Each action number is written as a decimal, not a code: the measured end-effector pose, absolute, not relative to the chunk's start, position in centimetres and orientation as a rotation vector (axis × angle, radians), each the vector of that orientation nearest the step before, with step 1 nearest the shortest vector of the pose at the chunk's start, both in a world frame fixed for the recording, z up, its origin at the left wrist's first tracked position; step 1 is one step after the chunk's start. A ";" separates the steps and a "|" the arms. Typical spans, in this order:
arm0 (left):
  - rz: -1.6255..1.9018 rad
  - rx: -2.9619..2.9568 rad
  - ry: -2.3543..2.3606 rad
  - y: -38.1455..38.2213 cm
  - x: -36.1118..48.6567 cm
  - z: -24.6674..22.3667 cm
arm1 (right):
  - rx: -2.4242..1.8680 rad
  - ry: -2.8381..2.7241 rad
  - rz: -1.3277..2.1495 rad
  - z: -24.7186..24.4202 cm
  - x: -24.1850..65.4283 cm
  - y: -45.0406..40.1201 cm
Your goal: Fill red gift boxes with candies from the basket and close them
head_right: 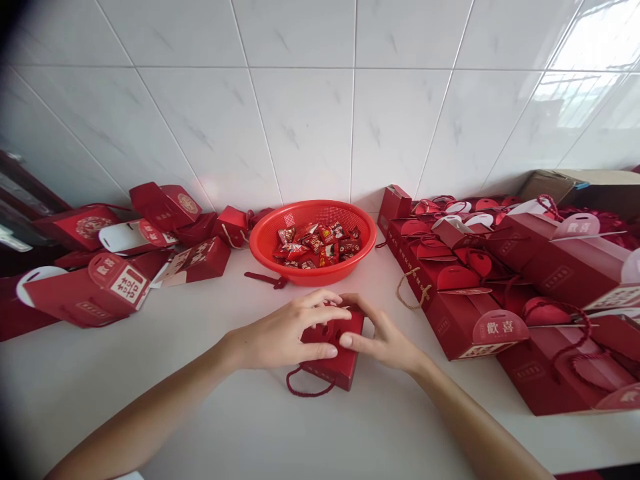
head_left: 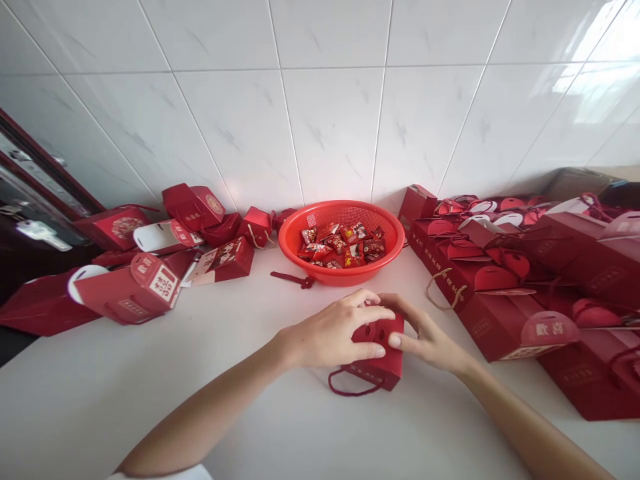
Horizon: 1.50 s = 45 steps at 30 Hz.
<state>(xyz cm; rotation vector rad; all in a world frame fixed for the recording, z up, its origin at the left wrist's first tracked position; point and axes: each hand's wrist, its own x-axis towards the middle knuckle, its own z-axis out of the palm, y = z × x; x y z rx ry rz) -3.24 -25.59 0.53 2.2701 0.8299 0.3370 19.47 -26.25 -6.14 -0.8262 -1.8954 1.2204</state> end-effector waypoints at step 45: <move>0.507 2.495 0.784 -23.7 -5.1 2.2 | -0.845 -1.565 1.471 -6.4 20.4 -25.5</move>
